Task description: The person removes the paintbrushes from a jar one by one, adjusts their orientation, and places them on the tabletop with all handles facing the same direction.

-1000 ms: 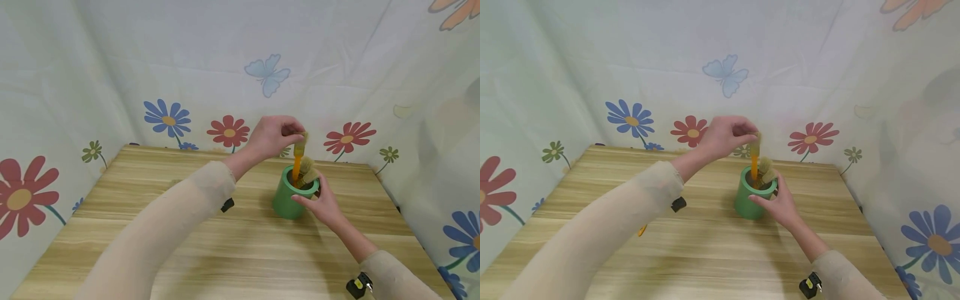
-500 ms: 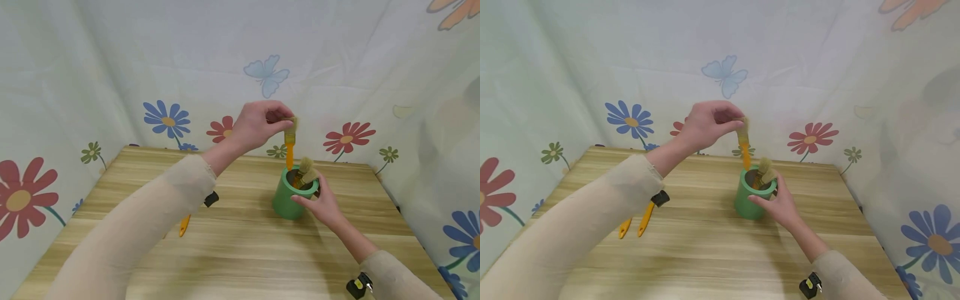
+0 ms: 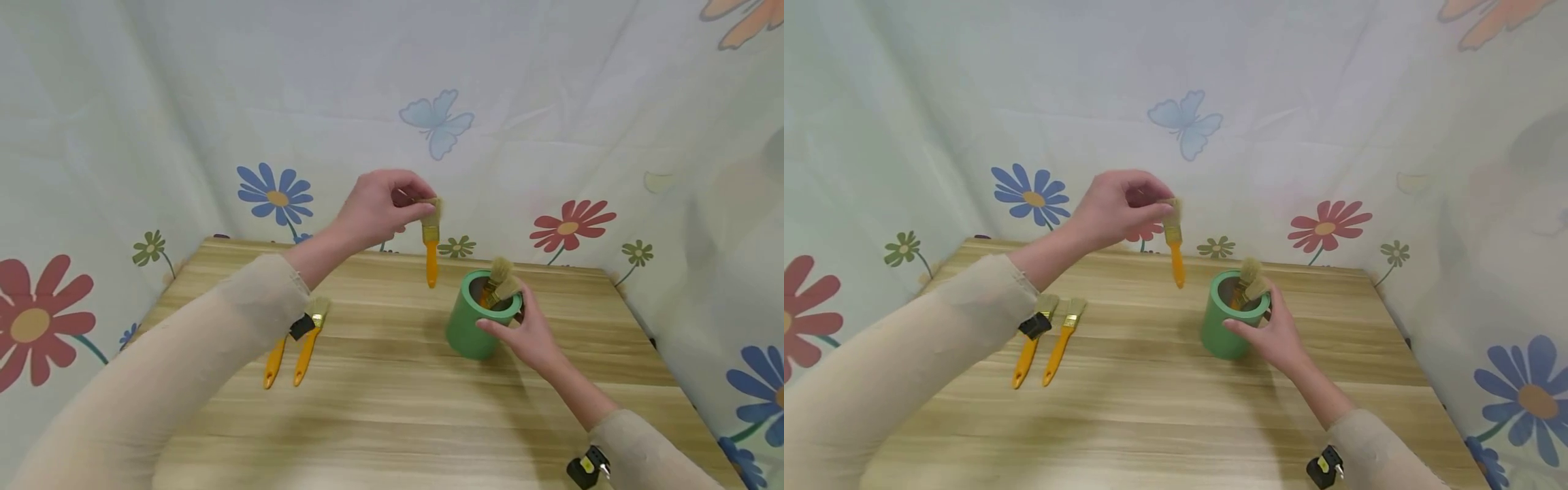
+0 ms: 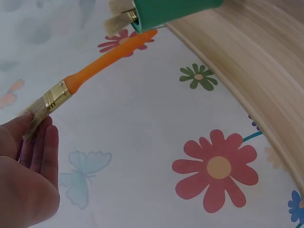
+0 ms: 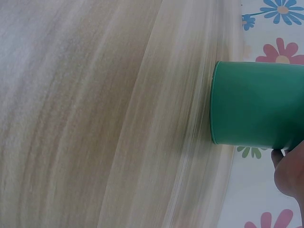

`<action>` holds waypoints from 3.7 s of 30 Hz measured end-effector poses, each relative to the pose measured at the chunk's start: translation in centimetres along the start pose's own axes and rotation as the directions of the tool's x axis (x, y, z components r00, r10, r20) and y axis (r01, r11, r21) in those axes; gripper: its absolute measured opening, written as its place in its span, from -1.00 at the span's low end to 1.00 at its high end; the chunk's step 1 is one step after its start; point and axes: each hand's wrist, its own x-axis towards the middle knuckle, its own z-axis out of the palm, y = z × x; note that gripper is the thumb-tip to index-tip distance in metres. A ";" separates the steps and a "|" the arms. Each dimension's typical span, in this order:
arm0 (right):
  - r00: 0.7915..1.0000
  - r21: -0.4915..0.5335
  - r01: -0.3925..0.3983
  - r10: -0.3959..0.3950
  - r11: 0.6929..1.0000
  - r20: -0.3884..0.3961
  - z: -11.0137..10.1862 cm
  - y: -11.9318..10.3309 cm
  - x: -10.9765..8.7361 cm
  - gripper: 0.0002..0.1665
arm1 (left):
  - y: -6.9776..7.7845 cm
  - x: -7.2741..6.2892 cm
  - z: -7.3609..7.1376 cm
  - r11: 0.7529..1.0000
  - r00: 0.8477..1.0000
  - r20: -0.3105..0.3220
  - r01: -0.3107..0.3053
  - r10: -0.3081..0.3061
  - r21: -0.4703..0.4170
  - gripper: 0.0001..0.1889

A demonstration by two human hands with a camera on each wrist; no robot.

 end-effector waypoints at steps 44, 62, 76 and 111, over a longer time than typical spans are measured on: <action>1.000 0.004 0.029 -0.029 1.000 0.008 -0.2 -0.2 -0.2 0.18 | -14.9 -7.1 -2.6 0.930 0.878 0.308 0.358 -0.367 0.088 -0.81; 1.000 0.001 0.013 -0.013 1.000 0.001 -0.4 -0.2 -0.1 0.19 | -18.3 -8.2 0.0 0.919 0.908 0.173 0.356 -0.383 0.169 -0.90; 1.000 -0.003 -0.001 0.001 1.000 0.003 -0.5 -0.3 -0.1 0.19 | -20.0 -8.3 1.3 0.920 0.928 0.141 0.305 -0.346 0.246 -0.92; 1.000 0.002 0.000 0.000 1.000 0.005 -0.4 -0.5 0.0 0.19 | -20.3 -8.1 2.7 0.867 0.904 0.104 0.356 -0.414 0.350 -0.91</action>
